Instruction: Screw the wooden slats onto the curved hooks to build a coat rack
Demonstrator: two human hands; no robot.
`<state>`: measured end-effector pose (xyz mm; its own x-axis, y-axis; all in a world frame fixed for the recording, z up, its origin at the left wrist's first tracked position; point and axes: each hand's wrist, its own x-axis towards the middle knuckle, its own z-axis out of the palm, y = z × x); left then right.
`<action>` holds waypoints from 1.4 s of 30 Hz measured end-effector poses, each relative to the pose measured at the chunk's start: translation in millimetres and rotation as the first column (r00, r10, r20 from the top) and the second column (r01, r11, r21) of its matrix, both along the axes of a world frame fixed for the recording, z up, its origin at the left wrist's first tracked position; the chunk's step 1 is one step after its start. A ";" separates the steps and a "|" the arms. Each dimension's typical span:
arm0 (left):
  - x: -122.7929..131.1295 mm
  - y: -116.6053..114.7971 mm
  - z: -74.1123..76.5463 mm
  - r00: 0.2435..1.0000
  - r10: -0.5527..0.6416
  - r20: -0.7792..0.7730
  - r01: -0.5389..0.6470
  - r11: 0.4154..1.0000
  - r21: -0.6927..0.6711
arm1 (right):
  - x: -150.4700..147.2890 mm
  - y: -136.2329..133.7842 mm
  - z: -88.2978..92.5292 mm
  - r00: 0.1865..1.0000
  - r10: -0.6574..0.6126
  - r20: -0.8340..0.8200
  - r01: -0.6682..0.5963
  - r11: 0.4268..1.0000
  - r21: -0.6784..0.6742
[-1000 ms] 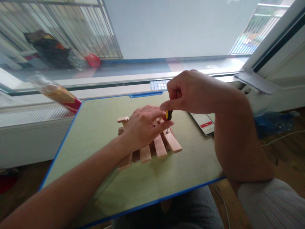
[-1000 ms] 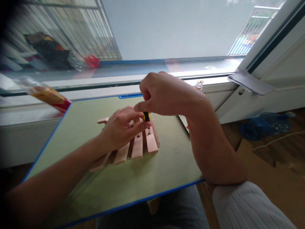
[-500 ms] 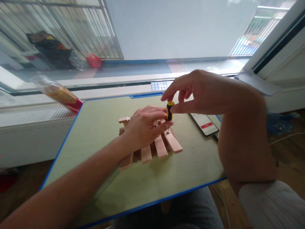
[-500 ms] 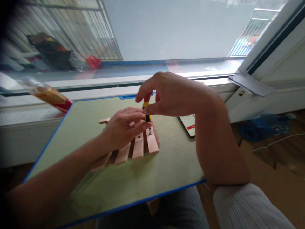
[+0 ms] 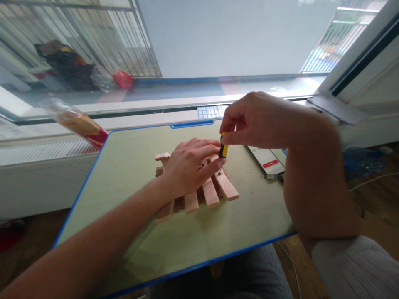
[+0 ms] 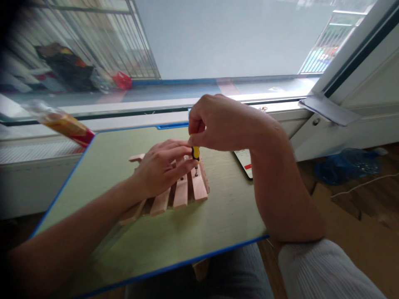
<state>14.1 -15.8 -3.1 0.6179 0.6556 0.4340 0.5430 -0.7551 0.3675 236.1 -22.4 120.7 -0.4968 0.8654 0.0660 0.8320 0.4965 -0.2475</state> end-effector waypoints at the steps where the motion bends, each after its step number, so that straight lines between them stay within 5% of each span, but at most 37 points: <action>1: 0.1 0.0 -0.3 1.000 0.010 0.001 -0.010 1.000 -0.001 | 0.2 -0.3 0.2 1.000 -0.011 0.005 0.011 1.000 -0.002; 23: 1.4 1.1 -4.5 0.999 0.017 0.030 -0.018 1.000 0.021 | -10.7 4.8 -7.3 0.985 -0.149 0.082 0.139 0.983 0.117; 35: -1.9 3.3 -3.6 0.998 -0.017 0.063 0.019 1.000 -0.019 | 7.4 4.4 -0.7 0.993 0.077 -0.087 -0.082 0.995 -0.055; 42: -1.0 2.0 -2.9 1.000 -0.003 0.014 0.003 1.000 0.002 | 1.9 5.0 -1.9 0.998 0.022 -0.054 -0.024 0.999 -0.031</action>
<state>13.1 -13.8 -6.0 0.6135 0.6529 0.4442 0.5355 -0.7574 0.3736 238.0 -17.4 118.8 -0.5130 0.8559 0.0657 0.8055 0.5064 -0.3076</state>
